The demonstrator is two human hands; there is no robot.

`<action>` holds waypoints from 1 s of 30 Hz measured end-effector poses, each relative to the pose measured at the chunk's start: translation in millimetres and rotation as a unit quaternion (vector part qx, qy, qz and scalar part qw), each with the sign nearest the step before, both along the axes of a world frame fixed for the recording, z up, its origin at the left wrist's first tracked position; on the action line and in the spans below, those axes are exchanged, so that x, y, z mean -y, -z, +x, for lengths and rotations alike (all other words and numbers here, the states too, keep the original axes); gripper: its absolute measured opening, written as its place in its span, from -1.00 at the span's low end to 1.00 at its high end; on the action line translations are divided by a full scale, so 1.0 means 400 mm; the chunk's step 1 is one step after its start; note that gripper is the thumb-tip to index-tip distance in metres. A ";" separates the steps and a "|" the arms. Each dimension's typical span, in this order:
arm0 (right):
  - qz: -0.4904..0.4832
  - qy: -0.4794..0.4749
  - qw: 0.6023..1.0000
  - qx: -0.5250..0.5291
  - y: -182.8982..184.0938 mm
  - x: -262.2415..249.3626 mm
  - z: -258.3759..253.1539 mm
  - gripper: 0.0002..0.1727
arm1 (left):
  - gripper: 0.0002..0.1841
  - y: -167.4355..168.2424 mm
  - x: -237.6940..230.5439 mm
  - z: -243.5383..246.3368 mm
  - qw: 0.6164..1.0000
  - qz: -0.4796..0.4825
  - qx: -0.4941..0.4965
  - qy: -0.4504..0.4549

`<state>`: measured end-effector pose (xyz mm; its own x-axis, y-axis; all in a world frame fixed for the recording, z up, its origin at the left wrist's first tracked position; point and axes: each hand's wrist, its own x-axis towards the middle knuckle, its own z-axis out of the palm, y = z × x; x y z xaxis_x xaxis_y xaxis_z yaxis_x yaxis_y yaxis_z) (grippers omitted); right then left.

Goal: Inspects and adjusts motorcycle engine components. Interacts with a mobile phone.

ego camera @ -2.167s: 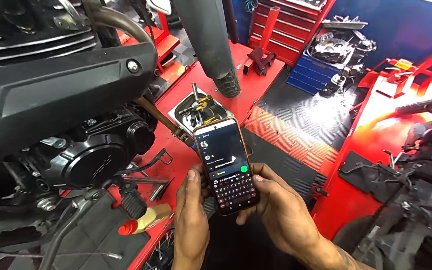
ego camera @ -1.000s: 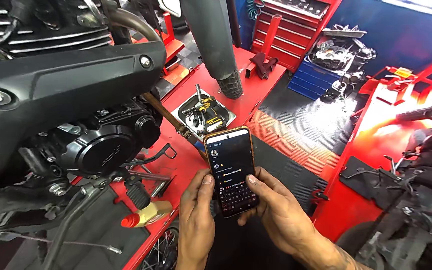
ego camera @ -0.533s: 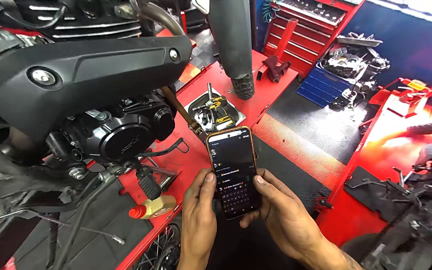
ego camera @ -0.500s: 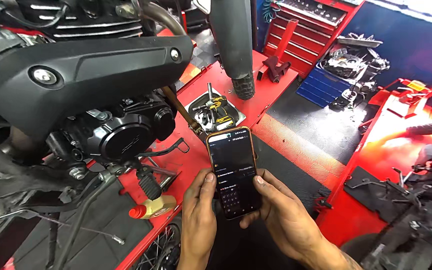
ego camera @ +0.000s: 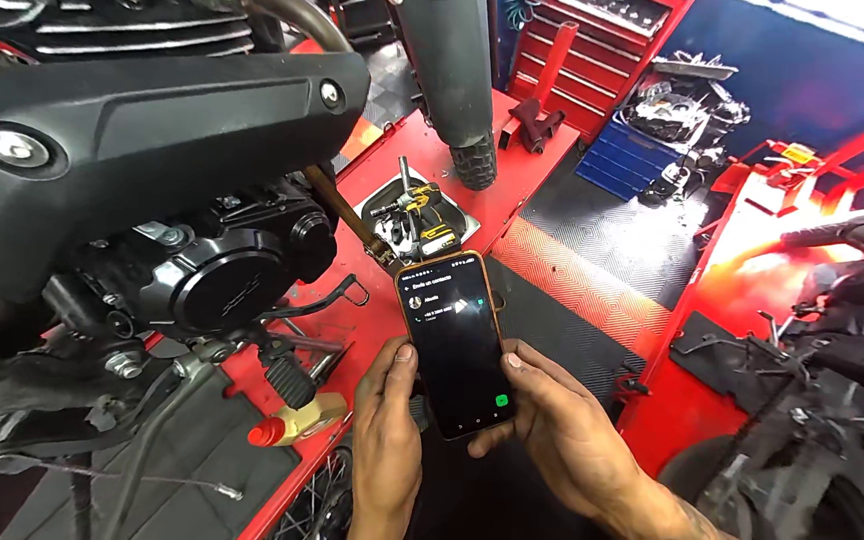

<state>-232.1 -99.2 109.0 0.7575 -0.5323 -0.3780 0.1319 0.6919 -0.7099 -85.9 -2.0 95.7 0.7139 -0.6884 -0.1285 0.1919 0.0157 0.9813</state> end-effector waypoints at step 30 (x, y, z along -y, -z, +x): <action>-0.039 -0.026 0.999 0.011 0.004 0.029 0.026 -0.61 | -0.58 0.005 0.022 0.032 1.000 -0.019 -0.006 -0.003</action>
<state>-221.8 -110.6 107.5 0.7925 -0.5199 -0.3190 0.1145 0.6405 -0.7594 -73.2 -10.8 93.8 0.7170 -0.6882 -0.1107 0.2036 0.0549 0.9775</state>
